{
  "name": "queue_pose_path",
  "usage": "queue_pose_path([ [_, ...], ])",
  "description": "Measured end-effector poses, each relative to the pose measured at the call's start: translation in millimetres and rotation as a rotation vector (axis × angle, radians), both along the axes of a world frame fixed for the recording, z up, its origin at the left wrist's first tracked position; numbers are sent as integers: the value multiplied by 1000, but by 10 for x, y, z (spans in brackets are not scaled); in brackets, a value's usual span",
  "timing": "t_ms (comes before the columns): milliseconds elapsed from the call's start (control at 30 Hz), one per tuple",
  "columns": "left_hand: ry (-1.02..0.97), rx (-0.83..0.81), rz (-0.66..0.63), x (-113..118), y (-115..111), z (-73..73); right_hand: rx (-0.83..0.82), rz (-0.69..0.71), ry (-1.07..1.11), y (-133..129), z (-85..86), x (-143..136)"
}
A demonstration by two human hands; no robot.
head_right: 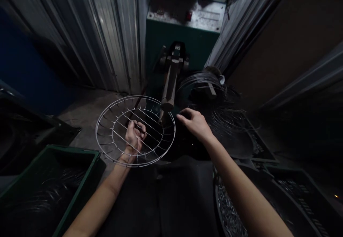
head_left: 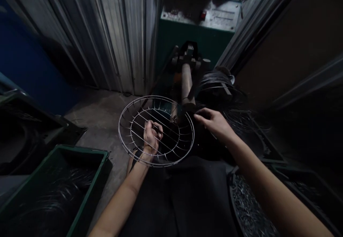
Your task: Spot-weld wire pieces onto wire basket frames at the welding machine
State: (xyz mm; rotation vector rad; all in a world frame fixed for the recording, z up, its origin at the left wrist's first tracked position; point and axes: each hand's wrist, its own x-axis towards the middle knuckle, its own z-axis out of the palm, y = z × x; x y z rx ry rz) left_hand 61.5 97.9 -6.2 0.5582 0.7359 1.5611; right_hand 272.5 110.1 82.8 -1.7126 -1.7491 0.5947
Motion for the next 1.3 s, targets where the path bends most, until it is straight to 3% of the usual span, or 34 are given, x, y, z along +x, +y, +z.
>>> queue_pose_path([
  [233,12,-10,40,28,13,47,-42,35,13,14,-54,-56],
  [500,29,10,30,56,24,29,-77,23,68,-6,18,-76],
  [700,80,89,-123,-46,58,24,-89,17,125,-151,-14,-44],
  [900,82,68,0,32,56,30,-70,15,201,-73,-35,-55],
  [1067,55,60,16,60,115,19,-67,10,251,104,-58,-73],
  [1300,44,115,22,42,159,-28,-52,27,276,144,-106,-62],
])
